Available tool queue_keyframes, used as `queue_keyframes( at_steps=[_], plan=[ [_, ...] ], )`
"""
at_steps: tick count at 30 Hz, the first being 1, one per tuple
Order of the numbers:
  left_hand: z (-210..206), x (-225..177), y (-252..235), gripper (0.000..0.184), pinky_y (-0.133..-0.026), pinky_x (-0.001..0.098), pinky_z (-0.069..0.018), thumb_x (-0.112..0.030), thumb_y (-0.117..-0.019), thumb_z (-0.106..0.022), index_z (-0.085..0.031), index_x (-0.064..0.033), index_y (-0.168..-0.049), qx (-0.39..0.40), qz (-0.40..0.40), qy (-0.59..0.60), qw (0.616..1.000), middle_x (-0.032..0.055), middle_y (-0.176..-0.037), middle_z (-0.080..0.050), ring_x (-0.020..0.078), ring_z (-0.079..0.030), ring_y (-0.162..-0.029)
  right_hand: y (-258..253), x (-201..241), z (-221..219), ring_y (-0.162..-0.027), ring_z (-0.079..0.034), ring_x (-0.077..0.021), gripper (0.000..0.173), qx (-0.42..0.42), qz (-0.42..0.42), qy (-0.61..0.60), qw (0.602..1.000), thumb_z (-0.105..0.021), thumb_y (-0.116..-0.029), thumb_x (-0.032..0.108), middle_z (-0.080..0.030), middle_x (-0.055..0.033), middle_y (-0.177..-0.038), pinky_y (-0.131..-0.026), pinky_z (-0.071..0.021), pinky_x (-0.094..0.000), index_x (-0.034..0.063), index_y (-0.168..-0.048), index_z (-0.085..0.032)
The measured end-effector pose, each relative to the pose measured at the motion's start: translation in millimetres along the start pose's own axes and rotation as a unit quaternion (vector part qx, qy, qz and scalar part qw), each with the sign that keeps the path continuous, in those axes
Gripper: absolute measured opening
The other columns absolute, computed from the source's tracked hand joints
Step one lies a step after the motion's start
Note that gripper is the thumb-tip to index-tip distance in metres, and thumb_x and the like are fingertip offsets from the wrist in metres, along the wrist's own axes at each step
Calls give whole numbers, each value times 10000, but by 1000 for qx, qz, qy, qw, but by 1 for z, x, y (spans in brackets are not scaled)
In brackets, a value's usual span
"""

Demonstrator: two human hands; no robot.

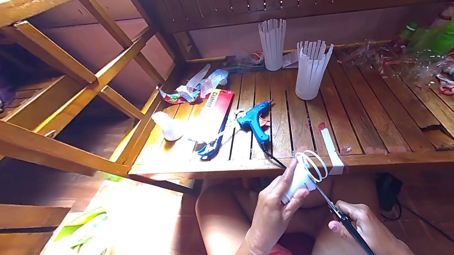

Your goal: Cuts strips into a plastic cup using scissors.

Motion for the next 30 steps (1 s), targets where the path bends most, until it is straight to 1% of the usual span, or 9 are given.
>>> queue_keyframes(
  at_steps=[8,9,11,13,14,16,18,24,30],
  plan=[
    [0,1,0,541,-997,198,-504,-259,-1010,-617,-541,100,-1407,1,12,48,999,195,-1282,-676,77,-675,-1116,1,-1,1,-487,-389,42,547,-8,8,-8,1000,-599,-949,500,-445,-1,-537,-470,-302,-106,11,-707,-568],
    [-1,3,1,568,-932,166,-525,-275,-1018,-607,-509,96,-1436,6,39,85,996,164,-1296,-675,22,-675,-1053,1,-1,0,-487,-387,44,555,-7,8,-11,1000,-597,-952,507,-443,0,-537,-472,-302,-103,9,-708,-568],
    [-4,8,3,614,-590,134,-510,-308,-1031,-576,-435,74,-1490,17,114,162,980,59,-1092,-703,-47,-581,-686,2,-2,0,-488,-383,45,560,-6,6,-17,1000,-595,-955,513,-439,0,-537,-470,-298,-103,10,-709,-565],
    [-6,10,5,551,-494,131,-450,-246,-1043,-550,-443,57,-1490,24,158,185,970,12,-954,-690,-49,-507,-575,2,-4,-1,-486,-388,40,566,5,-1,-15,1000,-600,-944,527,-447,0,-539,-467,-302,-112,8,-721,-578],
    [-5,11,5,525,-541,117,-452,-217,-1038,-554,-465,56,-1478,22,158,177,971,22,-1007,-698,-64,-516,-620,3,-5,-1,-489,-395,33,586,16,-7,-11,1000,-594,-940,559,-456,-1,-545,-466,-309,-120,10,-734,-586],
    [-3,9,5,516,-838,113,-512,-216,-1033,-563,-493,72,-1456,23,119,136,983,102,-1267,-688,-69,-640,-945,2,-7,-1,-503,-420,7,630,35,-26,-5,999,-589,-917,613,-489,-14,-570,-473,-330,-143,3,-762,-609],
    [-4,5,4,526,-1015,180,-484,-228,-1035,-559,-497,103,-1439,26,72,97,992,178,-1341,-648,25,-646,-1156,3,-7,-2,-520,-435,-20,668,56,-45,-4,997,-576,-901,649,-507,-25,-595,-484,-347,-170,-8,-790,-620],
    [-4,5,7,555,-1000,224,-510,-320,-1047,-542,-528,81,-1430,20,31,21,999,176,-1261,-693,89,-683,-1114,0,-5,-4,-524,-441,-40,689,79,-72,7,994,-549,-902,675,-498,-22,-599,-489,-353,-196,-2,-797,-620],
    [-2,4,5,553,-996,217,-506,-299,-1038,-559,-525,95,-1425,14,20,12,1000,193,-1251,-692,97,-685,-1110,-1,-1,-2,-499,-427,-8,637,33,-39,7,999,-564,-924,613,-479,-17,-562,-473,-332,-161,1,-756,-608]
  ],
)
Point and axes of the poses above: each hand's wrist, its own y-axis away from the middle knuckle, its own z-axis out of the back of the hand, x = y × z, the point moved 7 cm from there along -y, towards the middle knuckle
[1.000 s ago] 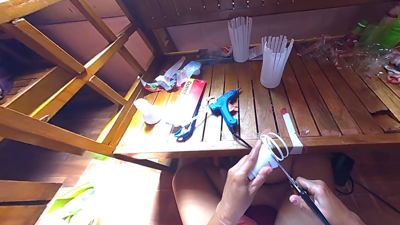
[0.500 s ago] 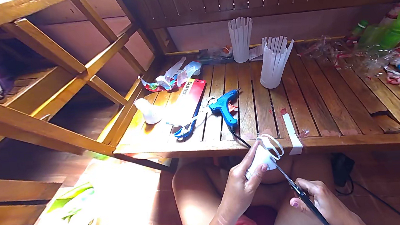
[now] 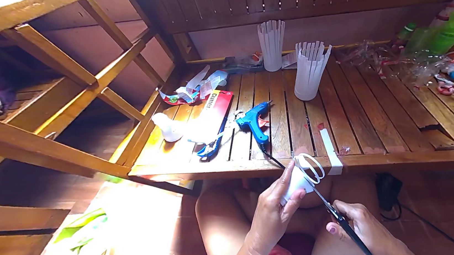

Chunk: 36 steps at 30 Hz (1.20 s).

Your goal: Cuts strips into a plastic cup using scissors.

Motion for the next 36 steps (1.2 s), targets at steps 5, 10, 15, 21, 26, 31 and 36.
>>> queue_keyframes(
  at_steps=[5,10,15,21,26,31,36],
  plan=[
    [0,0,-2,552,-998,214,-504,-296,-1037,-560,-526,98,-1423,-1,-6,1,1000,195,-1252,-692,99,-687,-1105,1,1,1,-493,-413,12,603,-11,19,1,1000,-567,-943,576,-463,-10,-550,-469,-320,-137,6,-746,-597],
    [0,-2,-3,550,-1000,221,-505,-292,-1035,-564,-527,98,-1421,1,-4,-2,1000,198,-1250,-692,104,-687,-1112,3,2,1,-492,-399,21,583,-28,28,-2,999,-576,-950,542,-457,-11,-546,-471,-312,-126,3,-730,-590],
    [0,-3,-4,553,-998,227,-507,-311,-1031,-569,-541,82,-1419,0,-8,-19,1000,190,-1235,-698,112,-689,-1103,3,2,1,-489,-393,32,561,-39,38,-4,999,-585,-953,514,-449,-7,-539,-472,-307,-114,6,-717,-583],
    [-3,5,-1,624,-549,129,-494,-263,-1010,-601,-416,100,-1482,-6,121,186,975,45,-1053,-693,-50,-559,-642,4,-1,-1,-497,-390,40,580,-44,49,-23,998,-590,-950,541,-455,-7,-550,-475,-306,-107,4,-729,-579],
    [-1,1,0,518,-831,110,-521,-192,-1003,-603,-510,106,-1418,-16,123,155,980,92,-1251,-693,-71,-647,-938,5,-6,-4,-552,-485,-33,620,-25,27,-8,999,-601,-911,586,-546,-64,-611,-516,-382,-164,-21,-784,-627],
    [-5,0,0,573,-955,203,-525,-296,-1007,-605,-527,87,-1426,8,48,37,998,165,-1230,-705,52,-689,-1059,5,-7,-4,-566,-499,-64,678,11,-1,-4,1000,-544,-916,653,-555,-62,-645,-525,-404,-204,-12,-822,-636],
    [-4,1,0,579,-947,218,-531,-315,-1011,-596,-532,86,-1423,6,28,6,1000,175,-1207,-712,80,-700,-1042,5,-7,-3,-543,-476,-51,682,4,-8,1,1000,-542,-912,660,-531,-47,-617,-505,-382,-194,-6,-798,-630]
  ],
)
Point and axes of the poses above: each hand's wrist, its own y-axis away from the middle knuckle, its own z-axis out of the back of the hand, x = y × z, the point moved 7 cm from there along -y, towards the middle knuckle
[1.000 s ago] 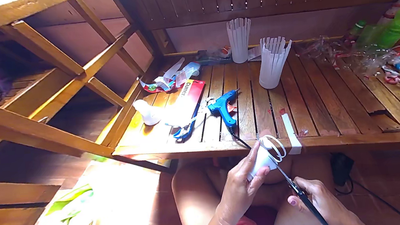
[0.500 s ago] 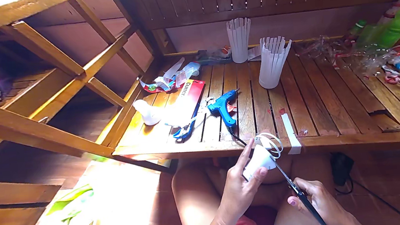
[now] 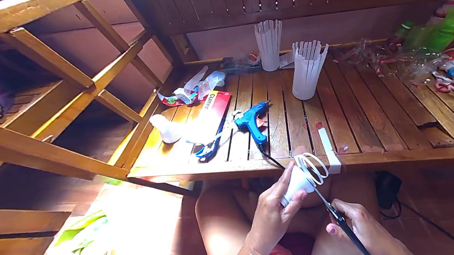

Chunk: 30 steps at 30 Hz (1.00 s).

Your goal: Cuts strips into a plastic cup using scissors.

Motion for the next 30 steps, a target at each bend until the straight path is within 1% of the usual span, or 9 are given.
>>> queue_keyframes(
  at_steps=[5,16,21,25,27,28,29,30],
  plan=[
    [1,0,-1,575,-947,210,-528,-316,-1012,-593,-537,87,-1418,-2,-5,-4,1000,174,-1207,-713,80,-701,-1040,0,2,0,-515,-447,-19,648,-17,16,-2,1000,-532,-945,620,-500,-31,-582,-487,-357,-166,1,-772,-613],
    [3,-1,-2,575,-947,212,-529,-312,-1008,-602,-543,97,-1408,-6,-18,-14,1000,181,-1194,-717,92,-706,-1037,0,4,1,-503,-423,14,579,-37,36,-8,999,-570,-955,540,-482,-23,-560,-483,-334,-127,-1,-749,-605],
    [4,0,-2,571,-972,217,-523,-297,-1011,-602,-532,98,-1417,-4,-21,-15,1000,185,-1229,-705,97,-700,-1075,1,5,1,-505,-435,8,566,-48,46,-9,998,-583,-955,518,-488,-31,-555,-486,-343,-128,-4,-738,-607],
    [5,0,-3,568,-982,219,-517,-297,-1007,-607,-541,101,-1407,-5,-33,-31,999,189,-1233,-703,104,-700,-1084,0,3,1,-496,-410,22,566,-44,42,-8,998,-585,-957,521,-462,-11,-548,-477,-322,-121,4,-726,-590],
    [5,-1,-4,570,-991,209,-510,-277,-1005,-613,-527,113,-1412,-2,-31,-2,1000,197,-1261,-688,88,-687,-1106,1,3,1,-498,-409,23,564,-45,43,-15,998,-590,-954,520,-466,-14,-552,-478,-323,-119,1,-735,-592],
    [5,0,-5,577,-978,190,-514,-260,-1006,-617,-504,121,-1424,1,-17,37,999,191,-1287,-674,59,-677,-1104,0,3,0,-499,-409,26,562,-46,45,-20,998,-591,-951,521,-470,-15,-554,-479,-323,-116,1,-738,-593],
    [5,1,-4,590,-901,156,-536,-257,-1005,-623,-482,115,-1442,1,12,86,996,156,-1289,-673,6,-673,-1031,0,3,0,-501,-413,27,565,-48,48,-24,997,-588,-953,526,-476,-17,-558,-480,-327,-114,1,-744,-595],
    [4,2,-3,603,-720,125,-536,-260,-1000,-627,-466,102,-1454,-7,50,133,990,103,-1214,-689,-47,-637,-837,0,3,-1,-501,-414,27,570,-50,51,-26,997,-587,-951,531,-478,-19,-560,-479,-327,-115,0,-747,-596]
  ],
)
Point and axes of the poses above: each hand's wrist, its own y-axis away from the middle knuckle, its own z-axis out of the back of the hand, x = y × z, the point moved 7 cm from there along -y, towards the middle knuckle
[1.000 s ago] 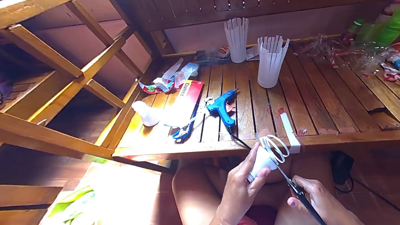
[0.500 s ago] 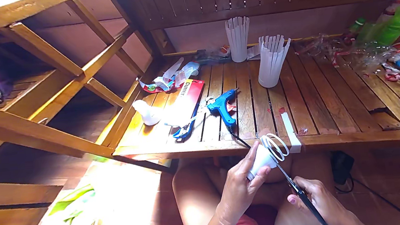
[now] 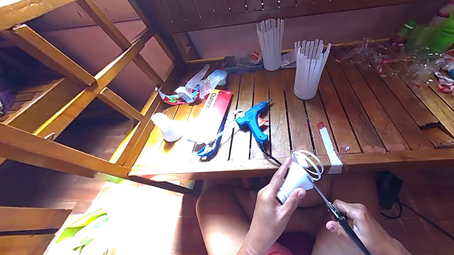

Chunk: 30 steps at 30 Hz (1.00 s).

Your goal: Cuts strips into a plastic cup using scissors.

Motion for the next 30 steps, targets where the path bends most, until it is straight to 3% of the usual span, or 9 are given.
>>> queue_keyframes(
  at_steps=[1,2,3,4,5,6,8,12,30],
  plan=[
    [-1,2,1,604,-583,122,-497,-254,-1003,-613,-441,92,-1468,-5,35,39,999,62,-1140,-685,-64,-566,-688,0,0,-1,-505,-415,25,576,0,1,-2,1000,-588,-950,538,-479,-20,-565,-481,-326,-117,-3,-751,-595],
    [-2,2,1,572,-537,124,-475,-229,-1015,-590,-441,83,-1470,-8,56,55,997,50,-1130,-681,-66,-532,-633,0,-1,-2,-509,-415,24,579,2,2,-3,1000,-593,-946,538,-480,-23,-569,-484,-325,-117,-7,-752,-596],
    [-2,2,1,526,-566,116,-476,-197,-1015,-587,-477,81,-1448,-15,60,49,997,49,-1132,-691,-74,-540,-657,0,-2,-2,-516,-418,23,587,6,0,-4,1000,-597,-940,548,-483,-24,-574,-489,-326,-117,-9,-755,-597],
    [-1,0,1,507,-674,103,-505,-181,-1008,-597,-503,90,-1427,-16,47,28,998,72,-1190,-697,-83,-596,-768,0,-2,-3,-523,-426,20,604,11,-2,-2,1000,-596,-933,572,-490,-26,-581,-493,-333,-117,-7,-758,-599],
    [-1,-1,1,514,-848,117,-525,-188,-1007,-601,-510,103,-1421,-9,24,1,1000,113,-1260,-689,-62,-654,-957,0,-3,-3,-533,-439,7,626,20,-9,4,1000,-588,-925,598,-502,-32,-592,-501,-344,-127,-7,-766,-604],
    [-1,-1,1,528,-949,149,-510,-208,-1008,-603,-512,113,-1416,-1,1,-23,1000,149,-1289,-677,-20,-659,-1071,0,-4,-4,-543,-457,-12,651,31,-16,10,999,-576,-917,626,-517,-41,-605,-508,-360,-145,-8,-776,-610],
    [-4,0,2,554,-1000,200,-505,-260,-1012,-602,-520,109,-1417,10,-29,-70,997,177,-1277,-681,46,-667,-1121,1,-5,-4,-554,-480,-38,703,54,-34,19,998,-533,-910,685,-533,-46,-627,-513,-386,-177,-5,-805,-621],
    [-5,2,4,566,-985,227,-517,-307,-1019,-587,-539,96,-1412,9,-62,-134,989,187,-1242,-699,98,-694,-1086,0,-4,-3,-541,-470,-51,707,59,-50,30,997,-520,-909,685,-528,-48,-616,-505,-380,-195,-6,-806,-631],
    [-3,-4,1,568,-974,213,-514,-312,-1014,-594,-547,98,-1404,7,-77,-154,985,188,-1224,-706,101,-699,-1071,0,2,1,-494,-426,-8,599,20,-15,33,999,-553,-956,561,-475,-25,-552,-475,-339,-149,1,-750,-604]
  ],
)
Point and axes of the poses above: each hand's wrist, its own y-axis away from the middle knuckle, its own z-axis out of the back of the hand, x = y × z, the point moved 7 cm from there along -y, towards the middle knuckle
